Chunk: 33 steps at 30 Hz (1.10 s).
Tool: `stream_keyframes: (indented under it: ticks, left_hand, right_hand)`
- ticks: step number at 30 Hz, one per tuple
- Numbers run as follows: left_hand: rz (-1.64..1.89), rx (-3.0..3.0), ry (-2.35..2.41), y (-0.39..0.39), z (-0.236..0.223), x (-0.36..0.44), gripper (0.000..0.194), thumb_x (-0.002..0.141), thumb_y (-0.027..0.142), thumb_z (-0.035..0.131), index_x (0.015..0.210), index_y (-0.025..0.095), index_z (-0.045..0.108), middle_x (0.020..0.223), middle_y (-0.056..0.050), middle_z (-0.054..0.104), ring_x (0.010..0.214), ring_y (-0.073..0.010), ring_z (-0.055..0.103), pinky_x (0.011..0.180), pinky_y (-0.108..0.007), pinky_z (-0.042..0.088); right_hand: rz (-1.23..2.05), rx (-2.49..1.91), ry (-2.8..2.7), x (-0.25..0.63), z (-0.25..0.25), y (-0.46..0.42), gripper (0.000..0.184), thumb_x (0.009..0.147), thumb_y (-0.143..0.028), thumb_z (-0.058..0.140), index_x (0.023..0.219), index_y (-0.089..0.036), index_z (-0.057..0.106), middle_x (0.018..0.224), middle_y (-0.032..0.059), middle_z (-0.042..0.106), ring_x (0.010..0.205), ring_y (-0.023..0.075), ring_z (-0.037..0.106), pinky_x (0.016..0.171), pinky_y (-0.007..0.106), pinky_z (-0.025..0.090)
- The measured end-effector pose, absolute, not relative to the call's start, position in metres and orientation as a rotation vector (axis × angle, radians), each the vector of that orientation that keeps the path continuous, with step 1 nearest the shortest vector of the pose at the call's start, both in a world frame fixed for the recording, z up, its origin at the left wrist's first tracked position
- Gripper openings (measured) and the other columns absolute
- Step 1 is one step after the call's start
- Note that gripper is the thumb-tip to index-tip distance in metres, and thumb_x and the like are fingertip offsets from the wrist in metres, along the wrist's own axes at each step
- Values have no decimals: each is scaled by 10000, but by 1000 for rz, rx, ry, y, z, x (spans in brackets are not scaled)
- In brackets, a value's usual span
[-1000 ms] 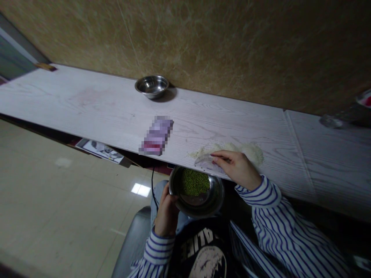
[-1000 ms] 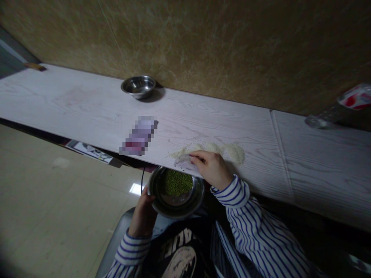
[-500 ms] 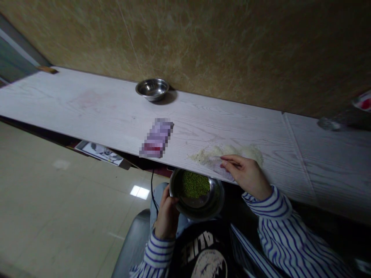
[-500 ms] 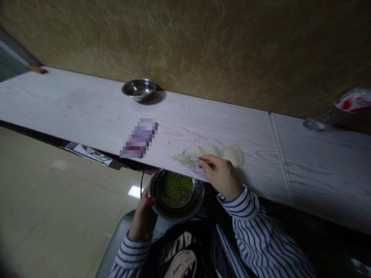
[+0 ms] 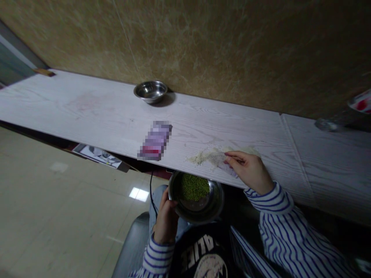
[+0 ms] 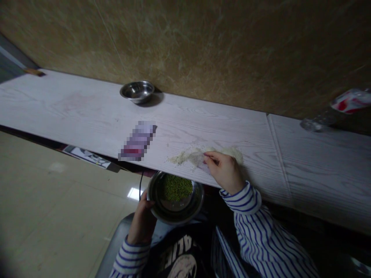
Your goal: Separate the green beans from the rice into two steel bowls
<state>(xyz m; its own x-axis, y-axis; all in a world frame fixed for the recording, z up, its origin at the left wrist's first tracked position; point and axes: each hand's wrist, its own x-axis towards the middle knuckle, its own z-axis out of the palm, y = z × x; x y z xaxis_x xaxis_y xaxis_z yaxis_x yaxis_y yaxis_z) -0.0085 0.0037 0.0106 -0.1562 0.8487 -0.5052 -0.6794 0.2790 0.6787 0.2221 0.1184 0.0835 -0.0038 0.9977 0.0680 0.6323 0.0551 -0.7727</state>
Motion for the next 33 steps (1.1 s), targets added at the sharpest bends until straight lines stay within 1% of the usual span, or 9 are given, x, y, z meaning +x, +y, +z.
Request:
stream_keyframes:
  ticks: [6, 11, 16, 20, 24, 27, 30, 33]
  left_hand:
    - [1380, 172, 1081, 4, 8, -8, 566, 659, 220, 630, 1225, 234, 643, 1218, -83, 695, 1228, -329, 557, 993, -451, 457]
    - [1377, 179, 1063, 3, 6, -10, 551, 662, 216, 637, 1213, 250, 646, 1211, -73, 695, 1233, -335, 556, 996, -463, 459]
    - [1376, 133, 1054, 4, 7, -10, 549, 655, 197, 627, 1203, 220, 640, 1210, -92, 698, 1232, -335, 564, 1041, -481, 421]
    - [1362, 127, 1082, 5, 10, -9, 551, 648, 203, 617, 1198, 216, 633, 1152, -90, 713, 1188, -333, 596, 1021, -485, 442]
    - [1362, 125, 1089, 5, 13, -8, 563, 641, 201, 612, 1203, 220, 631, 1156, -91, 711, 1181, -338, 598, 1003, -481, 453]
    - [1377, 140, 1089, 4, 15, -7, 540, 654, 203, 613, 1194, 230, 640, 1168, -79, 712, 1186, -331, 593, 985, -464, 464]
    - [1395, 178, 1094, 3, 16, -6, 531, 665, 213, 609, 1193, 253, 651, 1173, -52, 707, 1205, -319, 577, 994, -446, 454]
    - [1413, 189, 1082, 3, 17, -6, 522, 661, 210, 613, 1180, 238, 662, 1171, -65, 704, 1222, -327, 562, 1018, -450, 433]
  right_hand:
    - [786, -1596, -1737, 205, 85, 111, 269, 853, -284, 577, 1010, -154, 753, 856, 99, 788, 809, 242, 755, 756, 360, 606]
    - [706, -1635, -1779, 203, 83, 120, 274, 858, -275, 566, 1023, -166, 756, 864, 94, 790, 814, 249, 755, 731, 359, 607]
    - [653, -1645, -1734, 215, 81, 127, 266, 844, -256, 574, 1010, -158, 758, 857, 100, 788, 827, 249, 756, 729, 344, 608]
    - [696, -1625, -1728, 217, 82, 124, 270, 849, -280, 585, 1018, -159, 757, 848, 96, 788, 801, 244, 757, 727, 345, 609]
    - [719, -1613, -1757, 208, 81, 126, 256, 851, -270, 581, 1000, -164, 760, 837, 93, 787, 780, 243, 754, 699, 349, 608]
    - [789, -1587, -1759, 201, 82, 127, 247, 847, -256, 587, 999, -166, 759, 834, 86, 787, 782, 232, 754, 718, 346, 606]
    - [893, -1546, -1758, 198, 83, 127, 252, 845, -243, 588, 1010, -149, 753, 850, 92, 787, 788, 221, 754, 752, 343, 604]
    - [928, -1553, -1734, 201, 84, 126, 252, 845, -239, 590, 1013, -141, 750, 846, 95, 786, 783, 219, 752, 753, 346, 604]
